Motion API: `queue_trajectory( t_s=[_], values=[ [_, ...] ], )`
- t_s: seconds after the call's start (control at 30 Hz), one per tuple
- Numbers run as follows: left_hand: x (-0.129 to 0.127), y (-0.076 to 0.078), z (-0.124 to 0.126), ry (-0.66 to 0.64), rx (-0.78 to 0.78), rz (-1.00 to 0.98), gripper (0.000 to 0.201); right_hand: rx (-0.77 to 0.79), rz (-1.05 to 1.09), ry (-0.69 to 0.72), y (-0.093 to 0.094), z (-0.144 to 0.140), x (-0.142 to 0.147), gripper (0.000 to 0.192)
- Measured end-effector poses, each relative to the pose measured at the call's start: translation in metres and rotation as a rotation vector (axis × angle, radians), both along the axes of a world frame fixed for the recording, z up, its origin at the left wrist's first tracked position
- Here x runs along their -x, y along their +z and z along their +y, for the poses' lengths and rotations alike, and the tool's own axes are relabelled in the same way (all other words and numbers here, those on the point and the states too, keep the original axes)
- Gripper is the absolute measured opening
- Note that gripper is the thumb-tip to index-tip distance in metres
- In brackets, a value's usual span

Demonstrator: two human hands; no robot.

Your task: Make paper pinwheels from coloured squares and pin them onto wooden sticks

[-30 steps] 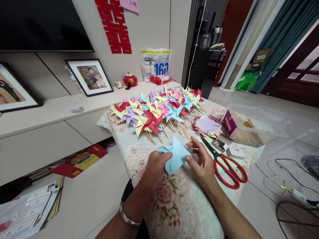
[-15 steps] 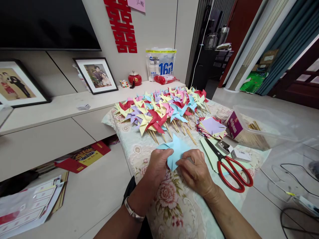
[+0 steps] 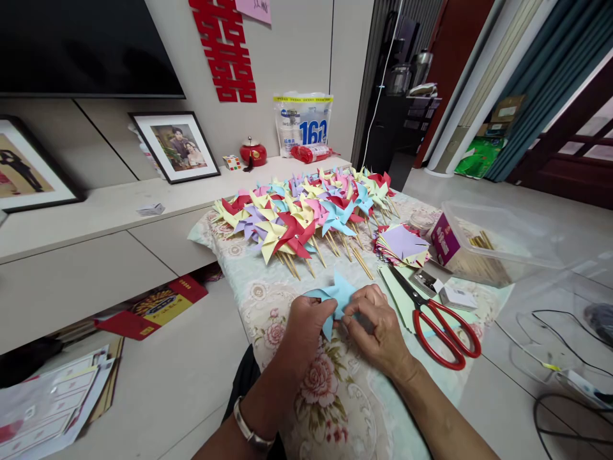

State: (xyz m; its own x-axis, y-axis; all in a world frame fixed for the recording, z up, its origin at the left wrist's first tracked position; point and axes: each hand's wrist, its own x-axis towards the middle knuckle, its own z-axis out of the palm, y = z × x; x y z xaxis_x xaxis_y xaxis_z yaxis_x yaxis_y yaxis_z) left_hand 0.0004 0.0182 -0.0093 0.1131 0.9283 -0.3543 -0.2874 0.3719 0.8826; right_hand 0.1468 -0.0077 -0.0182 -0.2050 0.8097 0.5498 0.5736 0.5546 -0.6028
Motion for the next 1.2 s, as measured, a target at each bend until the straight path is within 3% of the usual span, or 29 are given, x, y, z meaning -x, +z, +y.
queue_trajectory(
  t_s=[0.47, 1.2],
  values=[
    [-0.0041, -0.0055, -0.0022, 0.058, -0.021, 0.047, 0.014, 0.218, 0.227, -0.007, -0.0032, 0.0064, -0.0003, 0.014],
    [-0.0053, -0.0036, -0.0022, 0.065, -0.003, 0.077, 0.016, 0.243, 0.251, -0.034, -0.0057, 0.0069, -0.0012, 0.009]
  ],
)
